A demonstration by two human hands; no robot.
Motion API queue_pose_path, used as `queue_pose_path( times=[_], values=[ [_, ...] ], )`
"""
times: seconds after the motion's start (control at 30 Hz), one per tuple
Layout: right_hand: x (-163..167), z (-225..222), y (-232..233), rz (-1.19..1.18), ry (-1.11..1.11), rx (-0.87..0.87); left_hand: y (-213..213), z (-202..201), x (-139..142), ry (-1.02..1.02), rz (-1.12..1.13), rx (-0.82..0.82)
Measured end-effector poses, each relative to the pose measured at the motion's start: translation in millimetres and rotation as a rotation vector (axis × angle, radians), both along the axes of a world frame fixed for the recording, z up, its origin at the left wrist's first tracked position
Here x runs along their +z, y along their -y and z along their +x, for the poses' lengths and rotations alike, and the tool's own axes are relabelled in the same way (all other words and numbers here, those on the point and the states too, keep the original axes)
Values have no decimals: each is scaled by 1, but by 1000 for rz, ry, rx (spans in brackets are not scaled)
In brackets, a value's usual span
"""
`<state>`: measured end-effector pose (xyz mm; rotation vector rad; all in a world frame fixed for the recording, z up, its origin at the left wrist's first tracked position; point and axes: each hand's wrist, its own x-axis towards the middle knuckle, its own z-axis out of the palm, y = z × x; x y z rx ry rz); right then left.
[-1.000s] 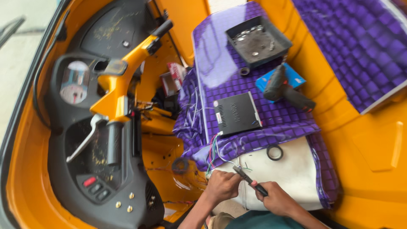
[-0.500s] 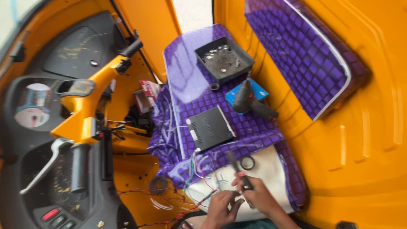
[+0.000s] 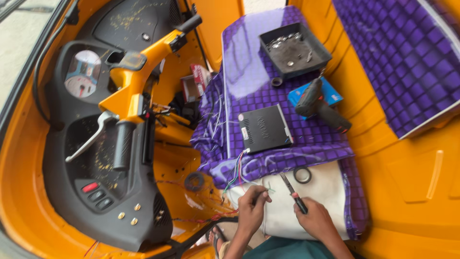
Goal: The person sits in the driver seat of an auto-rickshaw and connects wires to a black audio unit resting on the seat. They strip and twist wire ends by hand, use pliers on the wiring, and route the wires toward the unit and the vehicle's dashboard area.
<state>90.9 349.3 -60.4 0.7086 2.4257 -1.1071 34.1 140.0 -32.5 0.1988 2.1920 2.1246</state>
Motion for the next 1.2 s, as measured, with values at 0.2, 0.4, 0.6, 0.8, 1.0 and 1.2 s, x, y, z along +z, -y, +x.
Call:
queue_pose_path(
  times=[0.2,0.4,0.6,0.8,1.0,1.2],
  values=[
    [17,-9,29,474,-551,287,15,-4,-8,-59,-89,73],
    [47,-46,53,-80,-541,446,21,-8,15,-296,-178,-33],
    [17,-98,80,-431,-737,535,36,-32,16,-311,-188,38],
    [2,-127,80,-524,-571,602,88,-74,-41,234,18,283],
    [-34,-182,76,-518,-412,689,183,-158,-151,412,340,970],
    [-77,-218,68,-596,-208,597,252,-258,-185,626,171,1342]
  ],
)
